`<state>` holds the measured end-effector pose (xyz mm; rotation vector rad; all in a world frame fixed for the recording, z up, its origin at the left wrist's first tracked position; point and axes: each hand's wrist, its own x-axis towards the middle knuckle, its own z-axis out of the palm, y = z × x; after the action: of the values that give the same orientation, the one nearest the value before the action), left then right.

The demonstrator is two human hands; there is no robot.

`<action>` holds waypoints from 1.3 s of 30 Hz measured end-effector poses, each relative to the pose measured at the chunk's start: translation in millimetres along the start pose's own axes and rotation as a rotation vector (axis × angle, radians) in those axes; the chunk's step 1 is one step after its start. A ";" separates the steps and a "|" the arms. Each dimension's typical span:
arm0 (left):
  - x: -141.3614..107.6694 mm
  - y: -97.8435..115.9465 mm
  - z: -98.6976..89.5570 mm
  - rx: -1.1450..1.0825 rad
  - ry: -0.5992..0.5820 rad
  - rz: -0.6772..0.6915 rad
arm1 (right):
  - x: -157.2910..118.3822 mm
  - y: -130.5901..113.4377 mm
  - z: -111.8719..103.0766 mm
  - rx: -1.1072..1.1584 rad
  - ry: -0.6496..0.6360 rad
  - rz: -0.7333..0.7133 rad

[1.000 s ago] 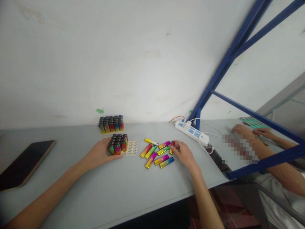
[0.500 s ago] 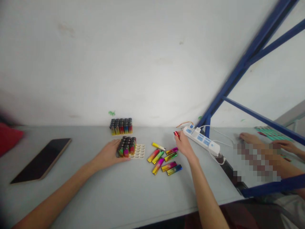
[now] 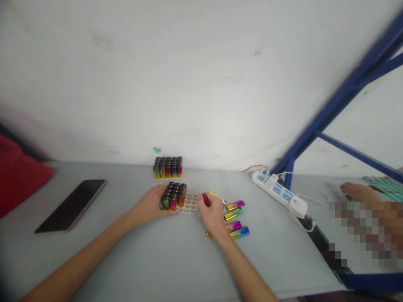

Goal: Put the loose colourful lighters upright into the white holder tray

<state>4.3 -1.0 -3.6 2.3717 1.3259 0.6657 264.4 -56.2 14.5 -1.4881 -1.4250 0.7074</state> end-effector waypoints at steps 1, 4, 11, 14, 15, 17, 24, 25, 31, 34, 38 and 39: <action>0.0 -1.0 0.8 0.004 0.003 0.001 | 1.0 1.0 0.0 -0.015 0.016 0.006; -0.3 -3.9 2.3 0.015 0.015 0.008 | 5.9 3.5 1.3 -0.037 0.040 0.005; 0.8 -3.2 1.1 0.026 -0.005 0.022 | 4.3 -0.4 -2.6 -0.082 -0.058 -0.097; 0.8 -0.4 -0.5 0.032 -0.008 0.016 | 0.4 -5.2 -3.8 -0.118 -0.170 -0.215; 0.7 0.4 -1.0 0.034 -0.011 0.013 | -0.7 -6.6 -3.5 -0.142 -0.189 -0.272; 0.3 1.7 -1.7 0.032 -0.017 0.008 | -2.5 -8.4 -2.6 -0.206 -0.199 -0.375; 0.2 2.7 0.2 0.040 -0.020 -0.003 | -5.3 -3.1 -2.0 -0.293 -0.328 -0.407; 0.2 2.7 0.4 0.041 -0.020 -0.005 | -5.8 -2.4 -2.1 -0.302 -0.343 -0.423; -0.5 2.2 0.2 0.045 -0.012 0.017 | -7.3 -9.2 3.7 -0.614 -0.382 -0.597; -0.3 2.6 -0.2 0.073 -0.023 0.021 | -6.5 -15.0 11.5 -0.795 -0.333 -0.615; 0.8 3.4 -0.8 0.062 -0.031 0.019 | -7.2 -14.4 20.1 -0.850 -0.333 -0.585; 1.0 3.3 -0.9 0.057 -0.031 0.014 | -7.8 -12.9 20.3 -0.837 -0.350 -0.589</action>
<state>6.6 -1.7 -0.9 2.4279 1.3339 0.6004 239.5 -60.4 16.3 -1.4252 -2.4800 -0.0385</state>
